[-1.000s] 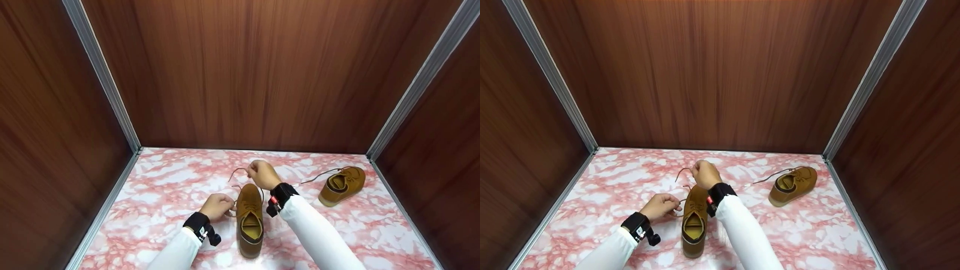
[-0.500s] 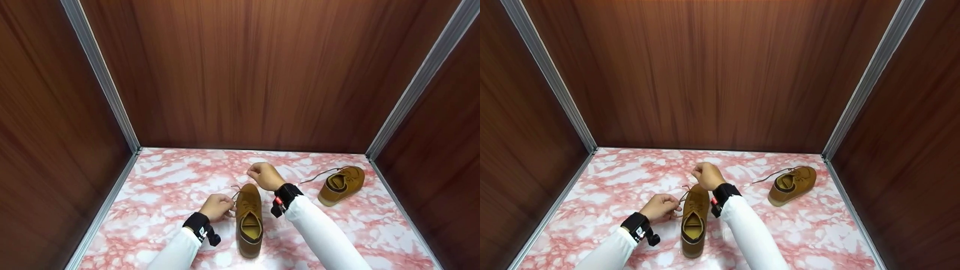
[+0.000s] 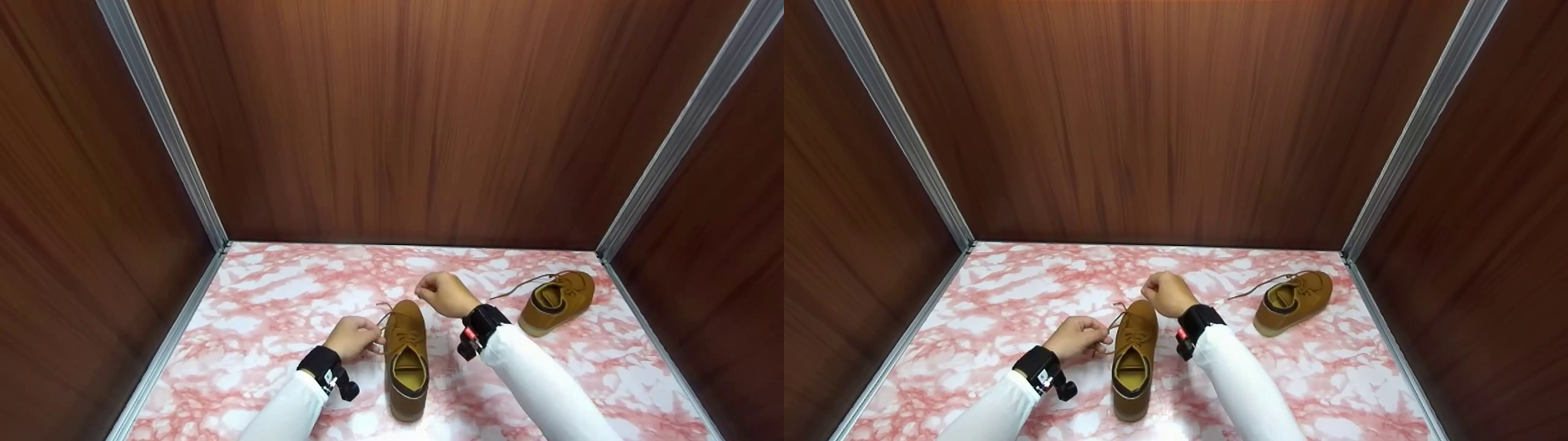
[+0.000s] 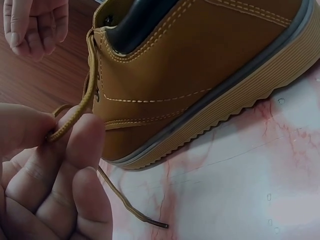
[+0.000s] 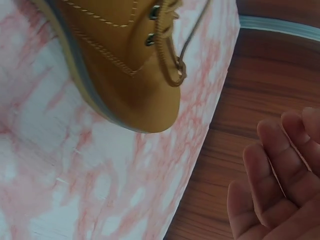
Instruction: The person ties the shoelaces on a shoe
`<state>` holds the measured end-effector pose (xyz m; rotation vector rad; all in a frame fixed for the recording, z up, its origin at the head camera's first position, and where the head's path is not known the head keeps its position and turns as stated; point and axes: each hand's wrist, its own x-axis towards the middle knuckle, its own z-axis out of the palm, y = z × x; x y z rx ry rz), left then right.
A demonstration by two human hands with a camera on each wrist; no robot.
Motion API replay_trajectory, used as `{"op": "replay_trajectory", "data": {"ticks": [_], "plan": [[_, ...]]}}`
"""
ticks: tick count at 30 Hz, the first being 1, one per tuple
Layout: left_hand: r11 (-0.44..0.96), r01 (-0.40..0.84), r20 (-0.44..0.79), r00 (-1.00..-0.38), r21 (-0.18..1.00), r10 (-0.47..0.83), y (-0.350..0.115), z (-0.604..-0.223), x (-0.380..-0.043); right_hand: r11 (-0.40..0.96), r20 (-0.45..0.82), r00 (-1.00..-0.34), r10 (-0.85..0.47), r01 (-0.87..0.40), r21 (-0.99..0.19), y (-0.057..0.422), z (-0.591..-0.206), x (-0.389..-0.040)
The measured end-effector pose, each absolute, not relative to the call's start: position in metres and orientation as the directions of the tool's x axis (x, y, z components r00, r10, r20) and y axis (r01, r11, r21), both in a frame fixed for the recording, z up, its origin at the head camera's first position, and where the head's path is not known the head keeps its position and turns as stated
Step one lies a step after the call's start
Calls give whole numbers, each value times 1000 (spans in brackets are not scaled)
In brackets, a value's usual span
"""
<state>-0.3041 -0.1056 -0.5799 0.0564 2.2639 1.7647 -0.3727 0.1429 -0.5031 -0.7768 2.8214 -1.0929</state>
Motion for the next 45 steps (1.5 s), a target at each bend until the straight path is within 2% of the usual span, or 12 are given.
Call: {"op": "replay_trajectory", "data": {"ticks": [6,14,20,26,30,36,42,45], "plan": [[268,-120,-175,-966,956,191,-106,-580,-305,603,131,-811,-570,-521,-604,143,-512,-360],[296,-115,-176,-967,948,185,-104,-579,-306,545,102,-682,-725,-657,-521,137,-525,-340],[226,-152,-197,-962,962,190,-102,-578,-305,499,98,-608,-788,-724,-476,129,-536,-332],[268,-106,-159,-970,957,184,-101,-578,-307,579,-31,-643,-765,-667,-469,124,-541,-326],[286,-107,-161,-972,952,173,-100,-578,-307,597,-71,-662,-746,-618,-512,122,-544,-325],[349,-72,-135,-978,934,160,-99,-579,-309,571,-67,-662,-747,-586,-576,124,-544,-325],[320,-95,-153,-975,943,159,-97,-580,-309,529,-22,-650,-760,-598,-603,125,-546,-326],[308,-91,-147,-975,947,164,-96,-579,-308,527,-3,-664,-748,-591,-610,126,-546,-325]]}}
